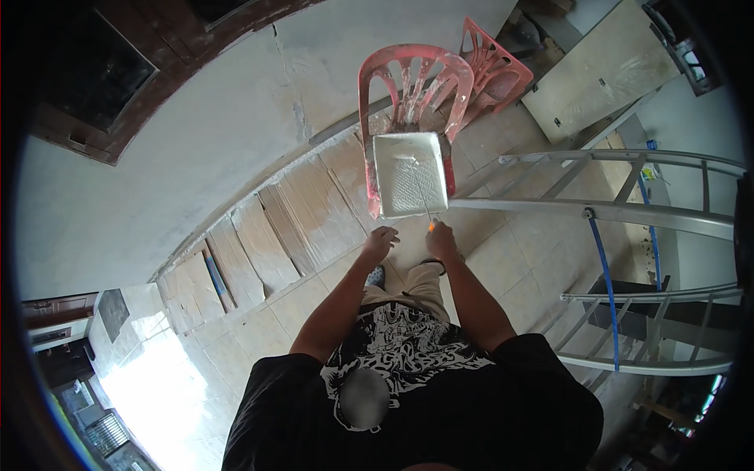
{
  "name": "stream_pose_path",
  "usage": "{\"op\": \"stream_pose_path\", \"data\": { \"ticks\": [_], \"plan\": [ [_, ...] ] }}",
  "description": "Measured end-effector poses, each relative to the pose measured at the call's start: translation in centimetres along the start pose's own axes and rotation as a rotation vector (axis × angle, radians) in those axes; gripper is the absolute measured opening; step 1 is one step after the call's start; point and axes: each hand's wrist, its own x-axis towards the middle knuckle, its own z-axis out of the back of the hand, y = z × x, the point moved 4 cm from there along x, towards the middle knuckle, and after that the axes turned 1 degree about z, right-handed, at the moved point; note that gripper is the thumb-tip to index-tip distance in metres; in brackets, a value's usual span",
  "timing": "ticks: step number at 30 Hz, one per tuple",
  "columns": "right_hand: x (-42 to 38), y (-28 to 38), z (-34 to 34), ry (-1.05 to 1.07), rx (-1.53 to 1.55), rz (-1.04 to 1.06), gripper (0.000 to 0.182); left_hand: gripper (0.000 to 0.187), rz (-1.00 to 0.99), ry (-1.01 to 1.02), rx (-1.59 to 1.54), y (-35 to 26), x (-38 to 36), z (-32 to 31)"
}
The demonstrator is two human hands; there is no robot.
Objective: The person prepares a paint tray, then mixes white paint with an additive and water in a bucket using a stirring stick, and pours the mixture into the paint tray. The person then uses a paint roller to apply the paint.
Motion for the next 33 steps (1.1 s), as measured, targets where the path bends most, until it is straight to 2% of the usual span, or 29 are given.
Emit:
{"op": "stream_pose_path", "data": {
  "ticks": [3,5,10,13,15,19,21,27,29,33],
  "plan": [
    [3.7,0.8,-1.8,0.007,0.046,-0.078,0.03,0.033,-0.025,-0.004,-0.007,-0.4,-0.1,-0.4],
    [4.7,2.4,-2.5,0.07,-0.01,0.057,0.029,0.034,-0.04,0.002,-0.018,-1.1,-0.2,-0.6],
    [1.7,2.1,-0.5,0.029,-0.088,-0.002,0.03,0.035,-0.067,0.007,-0.017,-1.3,0.5,-0.3],
    [0.1,0.6,1.9,0.101,-0.129,-0.111,0.033,0.035,-0.087,-0.002,-0.013,-1.7,1.0,0.1],
    [0.1,0.0,2.8,-0.016,-0.05,-0.082,0.032,0.035,-0.1,-0.011,-0.012,-2.1,0.9,0.4],
    [1.2,0.0,2.6,-0.05,-0.031,-0.116,0.031,0.033,-0.09,-0.036,0.006,-2.0,0.3,1.4],
    [2.3,0.1,2.2,-0.115,0.1,-0.166,0.03,0.032,-0.087,-0.055,0.013,-1.7,0.1,1.7],
    [6.2,1.4,-0.7,-0.144,0.26,-0.271,0.03,0.031,-0.046,-0.076,0.045,-0.6,-1.4,2.8],
    [5.7,3.7,0.3,-0.114,0.289,-0.311,0.03,0.031,-0.051,-0.071,0.076,-0.5,-1.8,3.3],
    [5.6,4.1,-0.5,-0.085,0.308,-0.365,0.03,0.031,-0.055,-0.103,0.096,-0.9,-2.4,4.1]
  ]
}}
